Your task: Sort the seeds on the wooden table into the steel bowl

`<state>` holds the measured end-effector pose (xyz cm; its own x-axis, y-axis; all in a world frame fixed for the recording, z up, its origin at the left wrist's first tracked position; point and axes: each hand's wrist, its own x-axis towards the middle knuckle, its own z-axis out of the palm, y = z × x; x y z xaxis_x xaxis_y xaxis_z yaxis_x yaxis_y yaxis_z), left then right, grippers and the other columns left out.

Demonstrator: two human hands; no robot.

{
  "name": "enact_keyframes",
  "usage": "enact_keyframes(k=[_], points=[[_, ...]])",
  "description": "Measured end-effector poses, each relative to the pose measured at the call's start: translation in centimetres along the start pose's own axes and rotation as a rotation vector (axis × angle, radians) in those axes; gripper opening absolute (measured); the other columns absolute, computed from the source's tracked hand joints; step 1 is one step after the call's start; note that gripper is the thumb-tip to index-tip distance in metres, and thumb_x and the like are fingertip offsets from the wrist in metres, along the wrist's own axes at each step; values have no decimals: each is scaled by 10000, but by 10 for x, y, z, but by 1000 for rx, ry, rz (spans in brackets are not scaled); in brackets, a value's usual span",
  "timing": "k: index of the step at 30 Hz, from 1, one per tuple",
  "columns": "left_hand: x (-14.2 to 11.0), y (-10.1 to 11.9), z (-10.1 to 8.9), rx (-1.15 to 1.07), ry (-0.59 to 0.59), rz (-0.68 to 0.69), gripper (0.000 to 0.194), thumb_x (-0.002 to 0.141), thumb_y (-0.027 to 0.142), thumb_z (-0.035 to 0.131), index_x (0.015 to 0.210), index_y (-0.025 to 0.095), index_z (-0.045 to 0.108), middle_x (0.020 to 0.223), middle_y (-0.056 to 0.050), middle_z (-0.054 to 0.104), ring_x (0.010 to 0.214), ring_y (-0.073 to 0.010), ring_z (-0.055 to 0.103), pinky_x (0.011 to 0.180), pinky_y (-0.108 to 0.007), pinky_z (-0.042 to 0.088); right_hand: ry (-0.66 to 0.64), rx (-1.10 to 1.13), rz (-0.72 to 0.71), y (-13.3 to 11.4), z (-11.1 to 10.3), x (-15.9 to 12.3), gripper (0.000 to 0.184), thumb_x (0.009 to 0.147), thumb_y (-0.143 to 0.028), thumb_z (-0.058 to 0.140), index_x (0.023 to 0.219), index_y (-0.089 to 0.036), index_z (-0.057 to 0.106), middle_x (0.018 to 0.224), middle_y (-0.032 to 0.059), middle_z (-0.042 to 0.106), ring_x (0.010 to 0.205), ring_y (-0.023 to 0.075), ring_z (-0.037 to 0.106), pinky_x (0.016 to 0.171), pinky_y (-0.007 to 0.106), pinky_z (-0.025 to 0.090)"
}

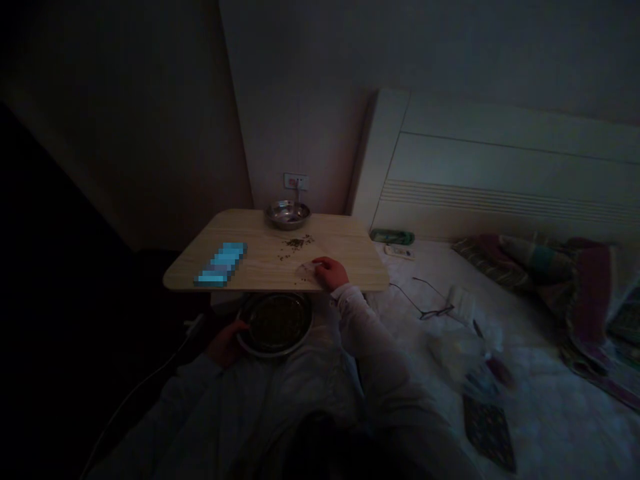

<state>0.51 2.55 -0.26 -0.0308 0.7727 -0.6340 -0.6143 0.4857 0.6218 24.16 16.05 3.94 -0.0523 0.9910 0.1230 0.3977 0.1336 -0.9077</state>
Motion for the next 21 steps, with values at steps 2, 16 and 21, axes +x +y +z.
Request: enact_keyframes(k=[2, 16, 21], points=[[0, 0, 0, -6, -13, -9, 295, 756, 8, 455, 919, 81, 690, 576, -54, 716, 690, -224, 723, 682, -315, 572, -5, 7, 3, 0, 0, 0, 293, 624, -216, 525, 857, -178, 698, 556, -46, 576, 555, 117, 501, 576, 244, 397], [5, -2, -4, -8, -46, -31, 291, 728, 26, 491, 918, 118, 692, 608, -46, 732, 741, -238, 732, 727, -342, 574, -76, -18, 8, 0, 0, 0, 288, 634, -201, 566, 881, -174, 712, 570, -38, 602, 566, 121, 516, 593, 250, 399], [1, -1, 1, 17, -14, -18, 320, 720, 19, 497, 954, 117, 693, 649, -53, 746, 777, -242, 732, 748, -341, 573, -147, -30, 30, -2, -1, -1, 308, 636, -213, 594, 916, -178, 717, 587, -35, 631, 525, 103, 471, 542, 234, 356]])
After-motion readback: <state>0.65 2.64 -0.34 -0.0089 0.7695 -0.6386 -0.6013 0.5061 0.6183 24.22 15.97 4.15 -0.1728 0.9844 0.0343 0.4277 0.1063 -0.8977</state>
